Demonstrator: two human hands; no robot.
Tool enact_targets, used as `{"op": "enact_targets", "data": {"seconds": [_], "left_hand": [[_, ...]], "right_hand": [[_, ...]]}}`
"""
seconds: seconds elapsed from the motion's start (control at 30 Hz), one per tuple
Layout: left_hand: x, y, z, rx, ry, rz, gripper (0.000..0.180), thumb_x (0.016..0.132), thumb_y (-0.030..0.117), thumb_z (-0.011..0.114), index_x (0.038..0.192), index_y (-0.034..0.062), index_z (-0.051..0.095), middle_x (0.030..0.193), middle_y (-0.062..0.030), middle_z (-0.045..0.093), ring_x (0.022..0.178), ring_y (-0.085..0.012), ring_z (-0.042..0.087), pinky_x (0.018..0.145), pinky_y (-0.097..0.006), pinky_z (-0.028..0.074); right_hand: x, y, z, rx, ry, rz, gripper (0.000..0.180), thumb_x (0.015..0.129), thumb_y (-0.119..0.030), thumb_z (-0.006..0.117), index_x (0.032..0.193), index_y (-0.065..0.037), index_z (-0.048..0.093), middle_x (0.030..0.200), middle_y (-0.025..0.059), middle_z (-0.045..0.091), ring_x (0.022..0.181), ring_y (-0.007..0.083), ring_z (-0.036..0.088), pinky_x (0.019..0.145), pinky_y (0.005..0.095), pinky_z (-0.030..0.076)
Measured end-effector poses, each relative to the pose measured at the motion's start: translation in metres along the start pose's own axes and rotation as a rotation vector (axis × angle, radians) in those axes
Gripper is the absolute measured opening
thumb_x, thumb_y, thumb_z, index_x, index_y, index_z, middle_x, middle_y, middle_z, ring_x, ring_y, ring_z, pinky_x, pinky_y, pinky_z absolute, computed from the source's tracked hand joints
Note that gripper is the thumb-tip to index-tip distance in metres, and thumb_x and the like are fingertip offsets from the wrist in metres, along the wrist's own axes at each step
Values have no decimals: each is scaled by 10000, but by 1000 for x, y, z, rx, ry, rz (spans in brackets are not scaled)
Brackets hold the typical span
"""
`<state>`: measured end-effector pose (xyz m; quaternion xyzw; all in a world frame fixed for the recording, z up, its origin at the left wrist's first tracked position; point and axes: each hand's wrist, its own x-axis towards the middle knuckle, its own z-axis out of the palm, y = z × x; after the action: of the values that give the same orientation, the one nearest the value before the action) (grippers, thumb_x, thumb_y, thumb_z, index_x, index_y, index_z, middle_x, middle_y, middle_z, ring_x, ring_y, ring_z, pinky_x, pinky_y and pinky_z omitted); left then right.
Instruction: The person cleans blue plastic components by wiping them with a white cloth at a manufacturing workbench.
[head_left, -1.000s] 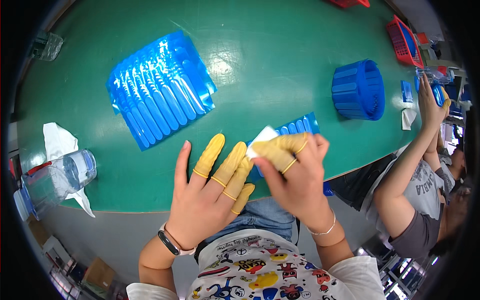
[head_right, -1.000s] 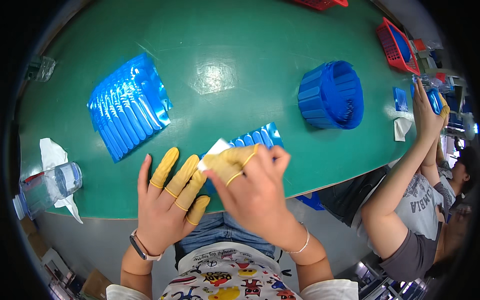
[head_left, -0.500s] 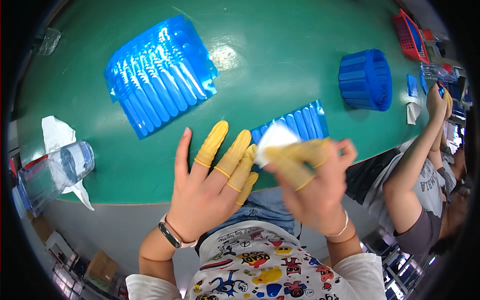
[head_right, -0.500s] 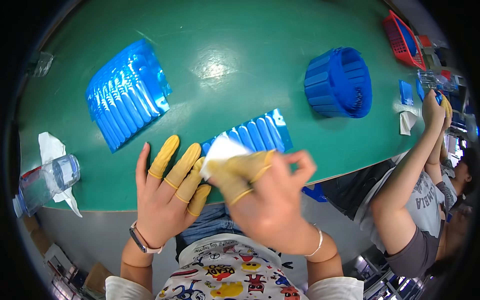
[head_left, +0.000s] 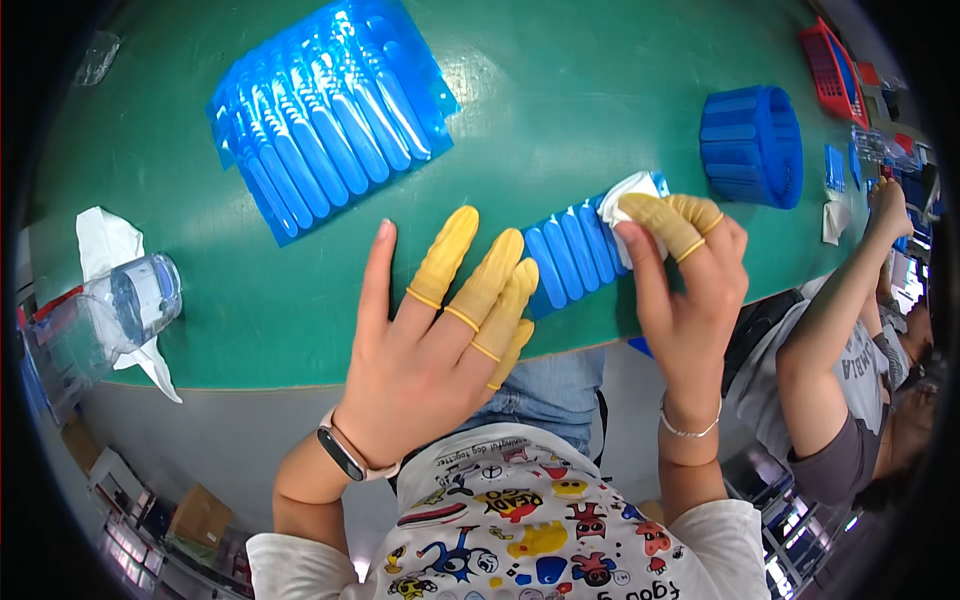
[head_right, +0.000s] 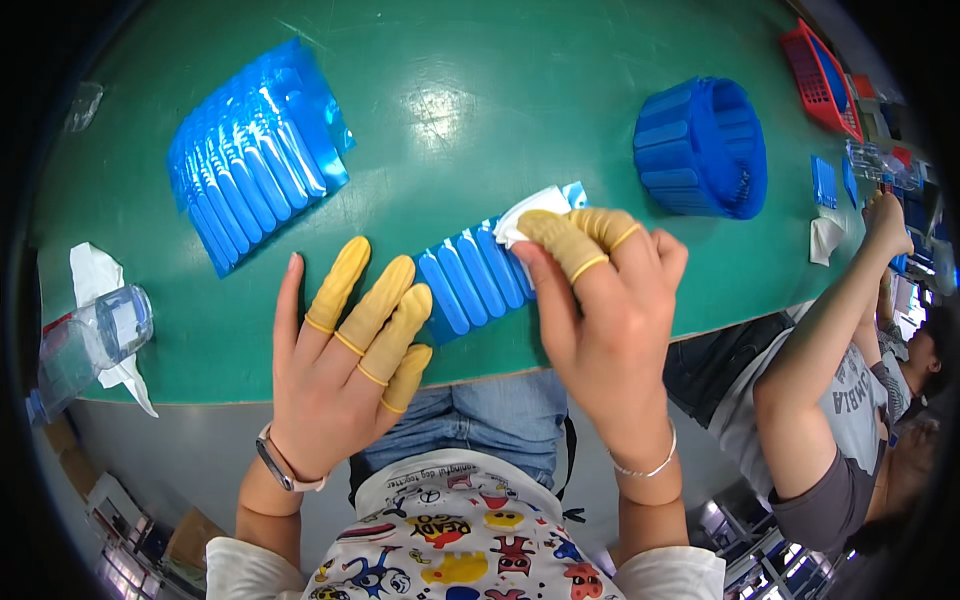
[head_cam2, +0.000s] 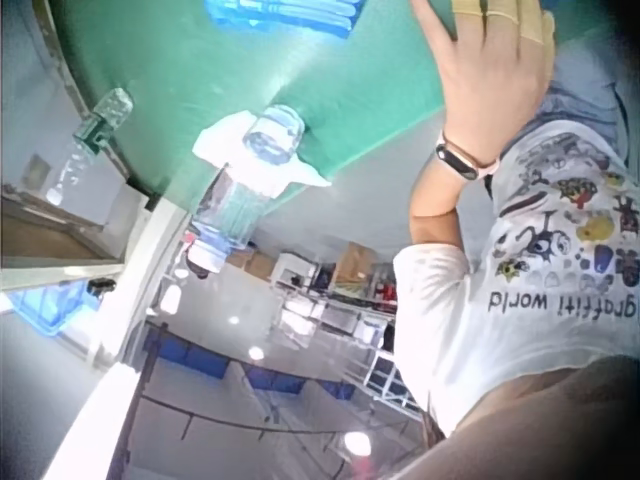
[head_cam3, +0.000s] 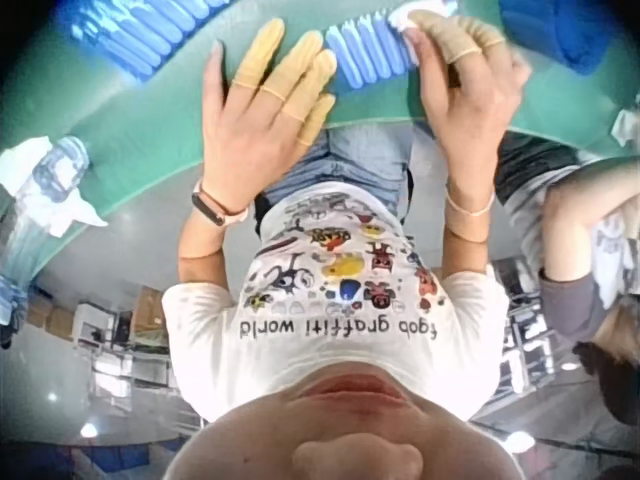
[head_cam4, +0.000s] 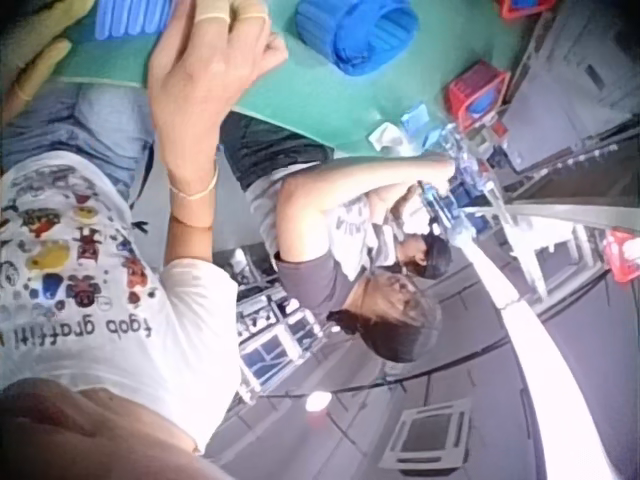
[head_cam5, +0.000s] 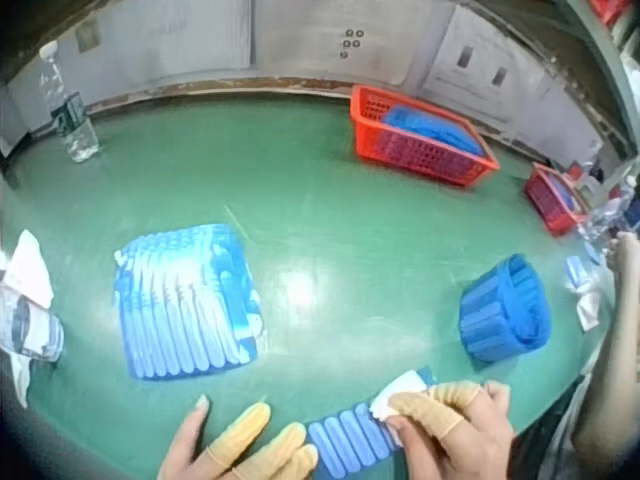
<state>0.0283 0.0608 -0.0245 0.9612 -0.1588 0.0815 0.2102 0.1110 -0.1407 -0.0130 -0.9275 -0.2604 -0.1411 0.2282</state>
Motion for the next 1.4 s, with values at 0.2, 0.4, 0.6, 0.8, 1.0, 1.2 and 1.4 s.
{"op": "enact_targets", "data": {"seconds": [0.2,0.4,0.6,0.8,1.0,1.2,1.4], "left_hand": [[-6,-2,1,-13,-18,10,408,815,194,703,1198,61,654,1312,-92,593,1293,-336,495,1109,-628,286],[-5,-1,0,-19,-16,30,427,816,183,704,1217,52,642,1322,-104,589,1294,-341,495,1121,-602,287],[-5,0,-2,-4,-27,38,434,821,199,699,1228,62,641,1324,-98,589,1296,-336,493,1122,-597,287],[-6,-2,-2,-1,-49,32,451,820,207,699,1245,70,634,1328,-92,588,1302,-329,489,1120,-595,290],[-5,0,0,-1,-22,25,421,798,238,704,1186,76,687,1288,-70,622,1282,-291,517,1120,-601,292],[-4,1,-3,-3,-34,7,408,795,235,707,1171,76,697,1289,-68,622,1268,-286,531,1120,-597,295],[-3,1,-6,-1,-35,18,421,811,176,699,1216,66,661,1283,-100,627,1261,-338,536,1109,-593,307]], "right_hand": [[-10,-32,-4,228,-123,-31,240,734,-90,792,962,-81,719,883,35,631,807,187,575,766,348,335],[-9,-15,-1,87,-71,-27,230,748,-77,771,967,-78,703,959,42,639,806,194,563,784,381,340],[-11,-15,5,-26,6,-9,216,788,-81,755,988,-57,678,901,60,609,833,232,566,767,381,356],[-16,-33,4,82,-104,-118,251,758,-96,778,988,-83,679,925,29,629,853,218,566,763,389,352],[-13,-26,-14,97,-146,-204,240,755,-90,740,994,-102,709,932,22,634,862,215,561,773,380,336],[1,-5,-5,-2,-4,64,167,783,-83,735,949,-95,723,922,27,639,812,187,565,795,389,342],[0,2,1,-55,-21,1,141,757,-120,756,891,-110,713,950,10,645,830,190,558,791,421,288]]}}
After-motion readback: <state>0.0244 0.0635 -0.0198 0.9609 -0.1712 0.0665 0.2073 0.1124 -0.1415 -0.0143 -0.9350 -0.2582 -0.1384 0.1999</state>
